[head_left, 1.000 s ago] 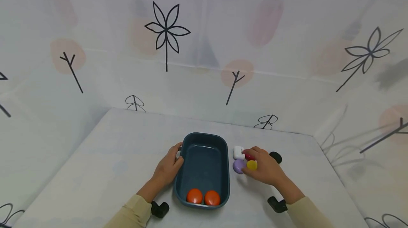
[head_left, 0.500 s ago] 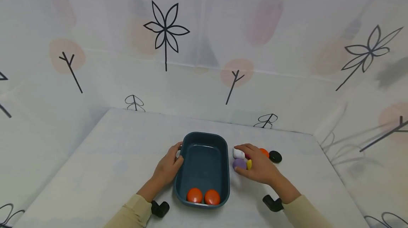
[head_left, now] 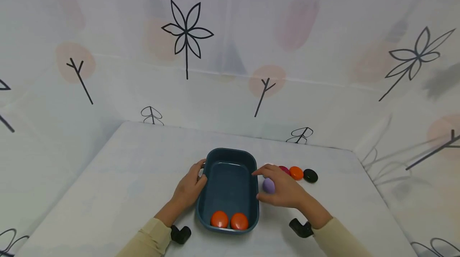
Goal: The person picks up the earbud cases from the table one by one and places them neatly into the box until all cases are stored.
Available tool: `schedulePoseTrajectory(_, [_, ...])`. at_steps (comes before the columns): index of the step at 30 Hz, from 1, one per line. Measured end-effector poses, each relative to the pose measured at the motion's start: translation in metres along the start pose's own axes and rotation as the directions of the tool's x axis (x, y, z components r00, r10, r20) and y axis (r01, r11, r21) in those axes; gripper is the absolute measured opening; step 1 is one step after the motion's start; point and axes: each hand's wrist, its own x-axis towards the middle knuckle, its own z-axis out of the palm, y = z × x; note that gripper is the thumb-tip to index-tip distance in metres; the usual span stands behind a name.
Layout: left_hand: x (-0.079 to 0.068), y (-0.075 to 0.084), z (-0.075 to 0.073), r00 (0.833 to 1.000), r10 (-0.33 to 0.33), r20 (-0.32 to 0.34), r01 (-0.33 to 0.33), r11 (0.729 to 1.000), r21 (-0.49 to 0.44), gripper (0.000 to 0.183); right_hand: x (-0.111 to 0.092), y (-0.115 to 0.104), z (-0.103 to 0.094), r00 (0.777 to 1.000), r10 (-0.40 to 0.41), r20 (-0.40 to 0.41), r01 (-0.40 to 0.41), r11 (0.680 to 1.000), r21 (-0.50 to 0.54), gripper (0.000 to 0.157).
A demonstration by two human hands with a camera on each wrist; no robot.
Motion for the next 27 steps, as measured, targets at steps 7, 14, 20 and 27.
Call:
schedulePoseTrajectory(7, [0.0,0.0,-0.001,1.0,0.012,-0.002,-0.012,1.0,0.008,0.053,0.003,-0.014,0.0,0.997,-0.029,0.067,0.027,0.999,0.038,0.04])
schedulePoseTrajectory(14, [0.0,0.0,0.0,1.0,0.011,-0.005,-0.011,1.0,0.011,0.053,0.008,-0.022,0.004,0.976,-0.113,0.185,0.093,0.989,0.115,0.038])
schedulePoseTrajectory(20, [0.001,-0.001,0.001,1.0,0.012,-0.002,-0.012,1.0,0.026,0.053,0.012,-0.028,0.01,0.953,-0.122,0.278,0.107,0.992,0.069,0.039])
schedulePoseTrajectory(27, [0.001,-0.001,0.001,1.0,0.006,-0.005,-0.005,1.0,0.026,0.053,0.019,-0.036,0.015,0.917,-0.17,0.36,0.175,0.984,0.017,0.04])
